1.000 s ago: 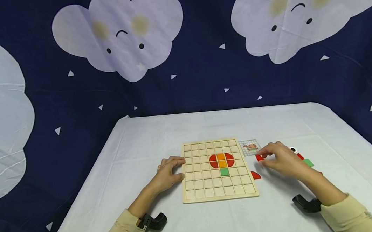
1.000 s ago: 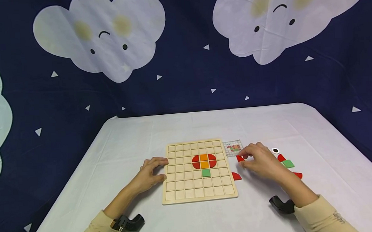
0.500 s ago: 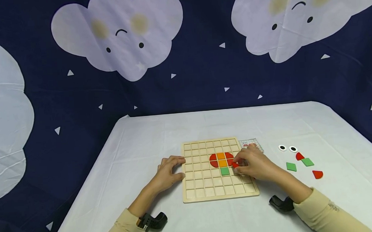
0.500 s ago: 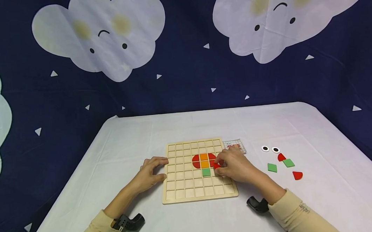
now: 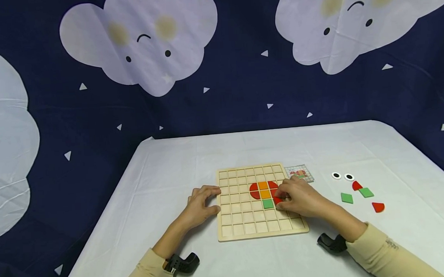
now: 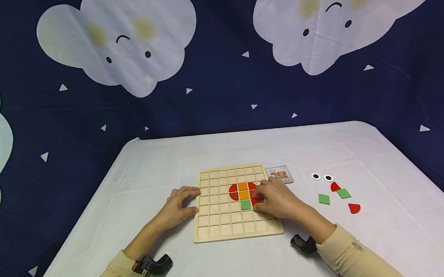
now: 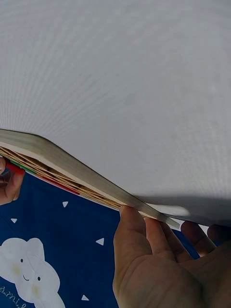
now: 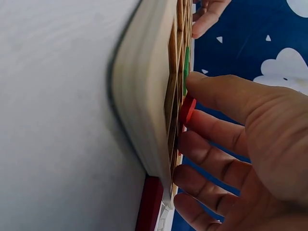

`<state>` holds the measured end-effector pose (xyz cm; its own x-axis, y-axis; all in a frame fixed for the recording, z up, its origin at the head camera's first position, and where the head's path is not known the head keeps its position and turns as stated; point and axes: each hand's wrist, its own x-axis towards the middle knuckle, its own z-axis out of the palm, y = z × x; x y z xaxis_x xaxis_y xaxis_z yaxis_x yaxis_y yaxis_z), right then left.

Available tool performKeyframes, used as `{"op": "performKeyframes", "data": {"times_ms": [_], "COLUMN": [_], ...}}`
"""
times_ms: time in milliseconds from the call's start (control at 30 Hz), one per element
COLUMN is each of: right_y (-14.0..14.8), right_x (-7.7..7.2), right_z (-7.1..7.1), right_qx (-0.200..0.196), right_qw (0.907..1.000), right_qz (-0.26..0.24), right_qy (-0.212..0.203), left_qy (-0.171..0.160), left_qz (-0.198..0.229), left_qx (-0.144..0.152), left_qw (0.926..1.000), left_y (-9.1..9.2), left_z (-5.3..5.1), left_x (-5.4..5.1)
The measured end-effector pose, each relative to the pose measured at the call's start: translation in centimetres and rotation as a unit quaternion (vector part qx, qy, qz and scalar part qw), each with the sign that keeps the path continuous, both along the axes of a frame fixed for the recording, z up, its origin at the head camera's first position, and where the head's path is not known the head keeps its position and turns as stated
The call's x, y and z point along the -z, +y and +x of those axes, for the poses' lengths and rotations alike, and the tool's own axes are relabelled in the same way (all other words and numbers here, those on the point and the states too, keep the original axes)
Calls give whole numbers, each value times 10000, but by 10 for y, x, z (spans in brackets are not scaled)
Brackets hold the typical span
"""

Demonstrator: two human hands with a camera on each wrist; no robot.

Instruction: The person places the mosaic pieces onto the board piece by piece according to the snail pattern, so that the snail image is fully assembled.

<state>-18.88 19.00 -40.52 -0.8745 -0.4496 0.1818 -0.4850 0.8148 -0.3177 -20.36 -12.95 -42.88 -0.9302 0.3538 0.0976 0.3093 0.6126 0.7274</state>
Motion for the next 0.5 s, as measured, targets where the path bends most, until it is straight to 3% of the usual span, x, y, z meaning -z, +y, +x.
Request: {"op": "performKeyframes", "data": {"times_ms": [500], "right_y": [1], "right_x": [0], "right_z": [0], "right_qx": [-2], "right_qw": [10000], "right_qz": [-40], "right_qy": [-72], "left_qy": [-30], "left_qz": [-13], "left_qx": [-23], "left_qw": [10000], "left_y": [1], "left_z": [1], "left_x": [-1]}}
